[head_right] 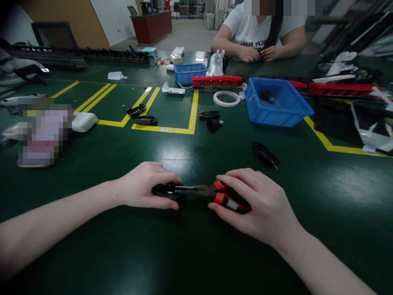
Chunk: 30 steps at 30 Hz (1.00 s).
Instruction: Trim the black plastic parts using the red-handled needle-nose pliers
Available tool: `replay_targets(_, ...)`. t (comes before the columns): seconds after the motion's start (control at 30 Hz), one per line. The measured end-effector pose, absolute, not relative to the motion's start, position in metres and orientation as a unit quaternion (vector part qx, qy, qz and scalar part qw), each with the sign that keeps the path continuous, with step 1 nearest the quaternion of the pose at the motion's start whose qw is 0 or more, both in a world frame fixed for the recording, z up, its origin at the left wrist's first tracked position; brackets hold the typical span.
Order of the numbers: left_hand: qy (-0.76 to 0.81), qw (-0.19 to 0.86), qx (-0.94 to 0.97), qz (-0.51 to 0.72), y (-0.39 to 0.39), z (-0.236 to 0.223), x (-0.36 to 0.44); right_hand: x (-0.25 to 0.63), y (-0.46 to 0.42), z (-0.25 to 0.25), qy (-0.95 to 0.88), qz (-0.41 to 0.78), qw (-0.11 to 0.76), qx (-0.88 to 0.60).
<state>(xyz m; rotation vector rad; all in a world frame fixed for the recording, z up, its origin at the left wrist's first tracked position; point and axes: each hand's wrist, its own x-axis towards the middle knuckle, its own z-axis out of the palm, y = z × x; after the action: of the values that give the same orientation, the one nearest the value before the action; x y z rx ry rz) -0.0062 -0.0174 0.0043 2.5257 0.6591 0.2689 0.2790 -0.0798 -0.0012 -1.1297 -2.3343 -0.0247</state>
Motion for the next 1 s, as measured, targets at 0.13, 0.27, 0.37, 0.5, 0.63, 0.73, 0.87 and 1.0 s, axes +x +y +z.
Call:
replay_targets(0.13,0.224,0.228,0.942,0.102,-0.018,0.002,-0.005,0.278,-0.080,0.001,-0.871,-0.009,0.266,-0.414)
replay_targets(0.27,0.212,0.198,0.951,0.109,-0.019,0.001,-0.006,0.276,-0.079,0.002,-0.880,-0.010,0.258,-0.399)
replay_targets(0.37,0.203,0.179,0.955,0.119,-0.019,0.000,-0.007,0.273,-0.079,0.004,-0.879,0.000,0.257,-0.402)
replay_targets(0.5,0.184,0.156,0.959,0.147,-0.019,-0.003,-0.010,0.269,-0.082,0.007,-0.872,0.043,0.255,-0.415)
replay_targets(0.63,0.179,0.166,0.958,0.149,-0.020,-0.004,-0.010,0.268,-0.082,0.007,-0.875,0.042,0.253,-0.410)
replay_targets(0.73,0.188,0.187,0.955,0.135,-0.020,-0.002,-0.009,0.270,-0.079,0.005,-0.881,0.019,0.247,-0.403)
replay_targets(0.87,0.198,0.206,0.950,0.130,-0.020,0.001,-0.008,0.274,-0.077,0.002,-0.884,-0.012,0.246,-0.398)
replay_targets(1.0,0.209,0.216,0.945,0.126,-0.019,0.002,-0.007,0.279,-0.077,-0.001,-0.877,-0.015,0.251,-0.409)
